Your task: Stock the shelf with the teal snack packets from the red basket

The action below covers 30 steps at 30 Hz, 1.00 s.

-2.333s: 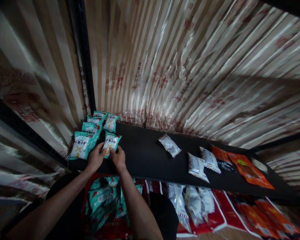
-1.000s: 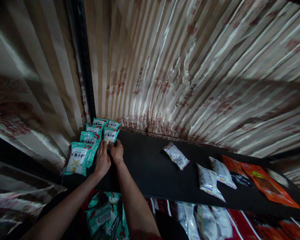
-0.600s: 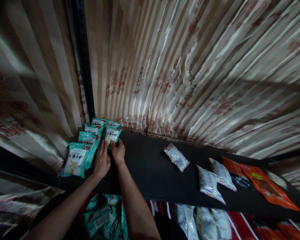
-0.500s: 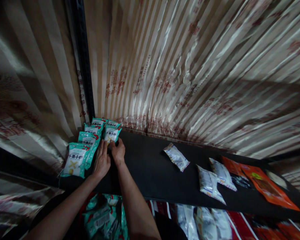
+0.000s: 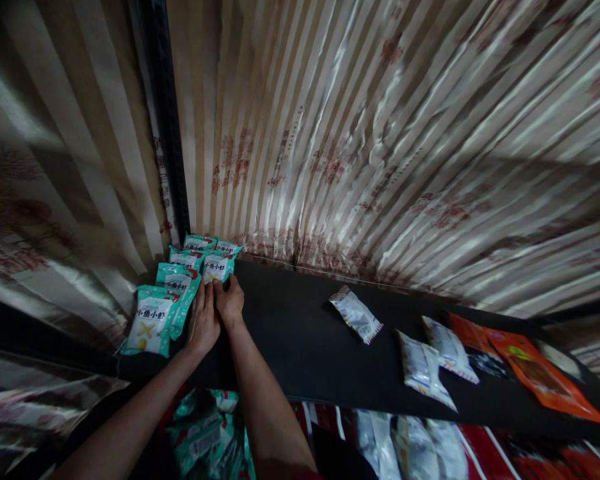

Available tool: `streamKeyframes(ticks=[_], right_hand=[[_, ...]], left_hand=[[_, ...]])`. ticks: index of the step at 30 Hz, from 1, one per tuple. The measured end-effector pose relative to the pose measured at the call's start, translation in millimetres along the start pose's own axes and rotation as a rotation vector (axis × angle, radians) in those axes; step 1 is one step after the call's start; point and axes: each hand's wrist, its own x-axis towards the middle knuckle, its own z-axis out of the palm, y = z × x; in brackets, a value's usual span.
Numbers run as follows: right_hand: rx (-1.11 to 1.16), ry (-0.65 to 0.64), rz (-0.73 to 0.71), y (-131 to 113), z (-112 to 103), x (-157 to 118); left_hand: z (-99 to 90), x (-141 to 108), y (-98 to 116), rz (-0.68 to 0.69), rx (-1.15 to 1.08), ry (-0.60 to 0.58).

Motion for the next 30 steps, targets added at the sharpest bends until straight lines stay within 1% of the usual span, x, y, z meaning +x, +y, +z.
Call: streamKeyframes(ticks=[4, 9, 12, 15, 17, 20, 24, 30], right_hand=[[-0.029, -0.016, 0.003, 2, 0, 2], [0.049, -0.008, 0.005, 5, -3, -2], [0.093, 0.042, -0.013, 9, -7, -10], [0.068, 0.092, -0.024, 15, -13, -23], [0.043, 0.101, -0.025, 18, -18, -34], [0.029, 0.107, -0.052, 22, -25, -56], [0.037, 0.155, -0.136, 26, -34, -91], [0.040, 0.212, -0.255, 41, -44, -154]], left_hand=[[0.4, 0, 0, 0.000, 0.009, -0.008], [-3.7, 0, 3, 0.009, 0.023, -0.027], [-8.8, -1, 6, 0.010, 0.012, -0.055], [-15.3, -6, 9, 0.037, 0.001, -0.096], [-20.4, -12, 13, 0.056, -0.004, -0.123], [-29.2, -25, 19, 0.090, -0.012, -0.160], [-40.9, -51, 25, 0.208, -0.053, -0.201], [-58.7, -112, 30, 0.381, -0.123, -0.174]])
